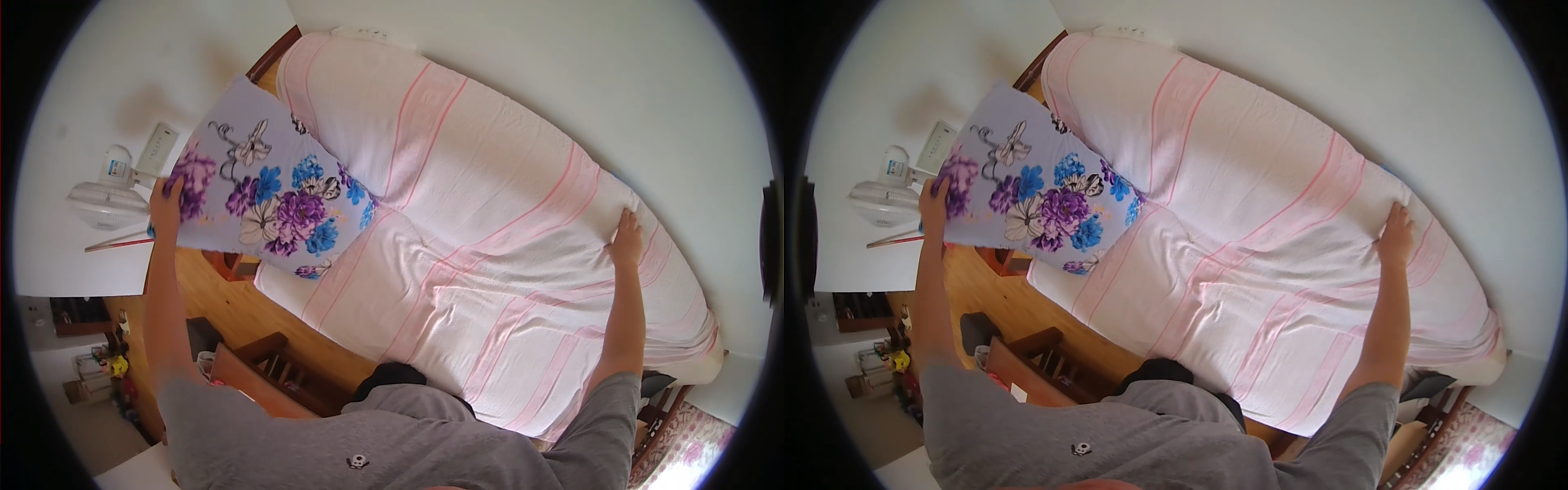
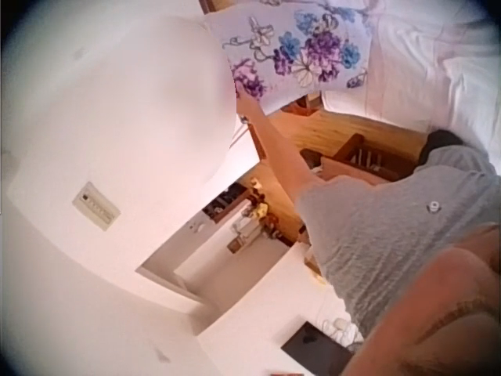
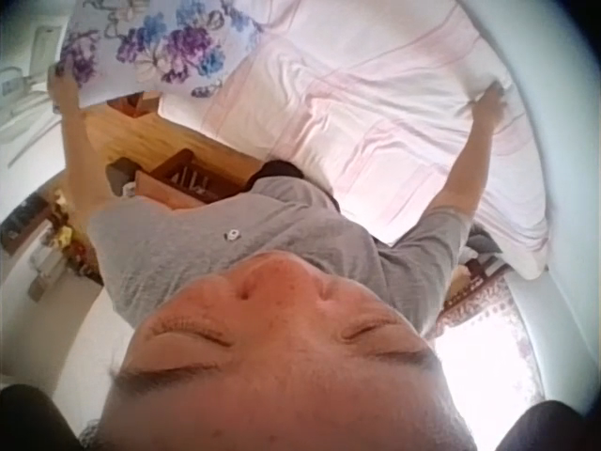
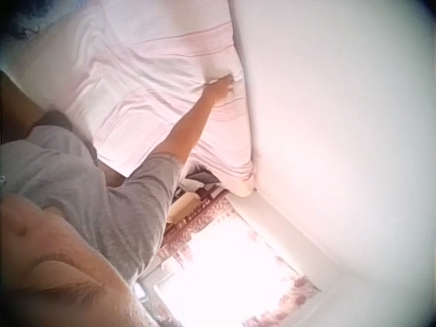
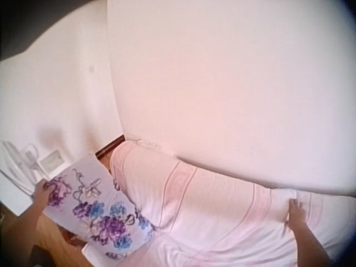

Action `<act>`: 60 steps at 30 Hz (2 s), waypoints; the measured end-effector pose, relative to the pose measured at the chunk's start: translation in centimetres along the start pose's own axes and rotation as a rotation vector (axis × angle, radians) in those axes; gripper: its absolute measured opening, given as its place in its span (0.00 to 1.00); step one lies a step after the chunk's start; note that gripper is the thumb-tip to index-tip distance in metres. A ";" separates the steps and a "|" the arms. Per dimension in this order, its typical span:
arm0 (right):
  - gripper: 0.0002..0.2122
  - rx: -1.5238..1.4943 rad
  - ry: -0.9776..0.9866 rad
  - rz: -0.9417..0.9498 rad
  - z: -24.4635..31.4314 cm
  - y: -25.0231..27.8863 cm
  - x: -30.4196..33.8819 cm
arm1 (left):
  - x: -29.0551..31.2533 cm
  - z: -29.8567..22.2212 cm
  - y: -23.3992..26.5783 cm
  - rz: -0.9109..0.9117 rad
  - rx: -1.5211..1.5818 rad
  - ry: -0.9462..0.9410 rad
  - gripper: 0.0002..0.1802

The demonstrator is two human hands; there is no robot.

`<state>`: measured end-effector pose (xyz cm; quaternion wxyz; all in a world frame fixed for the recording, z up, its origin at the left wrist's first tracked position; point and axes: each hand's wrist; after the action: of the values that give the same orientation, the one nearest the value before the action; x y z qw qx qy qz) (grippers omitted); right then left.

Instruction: Making a bed by smoothing the sheets, arranging pillows, and folding a small towel.

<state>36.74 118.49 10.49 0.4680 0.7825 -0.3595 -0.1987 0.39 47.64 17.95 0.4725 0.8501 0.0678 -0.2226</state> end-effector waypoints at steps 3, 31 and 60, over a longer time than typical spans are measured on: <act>0.33 -0.072 0.019 -0.058 0.1 0.5 0.5 | 4.7 -1.5 4.6 -0.031 0.160 0.091 0.11; 0.24 -1.665 0.380 0.993 60.3 -6.2 9.3 | 21.8 -2.4 12.6 -0.164 -0.098 0.306 0.09; 0.09 -2.564 0.451 0.849 0.2 5.2 38.3 | 3.9 13.4 5.6 -0.135 -0.244 0.273 0.20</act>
<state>60.07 88.12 15.89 0.9299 -0.3498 -0.0519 -0.1012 1.49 33.02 14.49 0.5426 0.8022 0.2146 -0.1264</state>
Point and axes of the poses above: each hand's wrist, its own x-axis away from the middle knuckle, its own y-axis out of the back of the hand, z = x × y, and after that the axes turned 4 degrees about x, right-handed
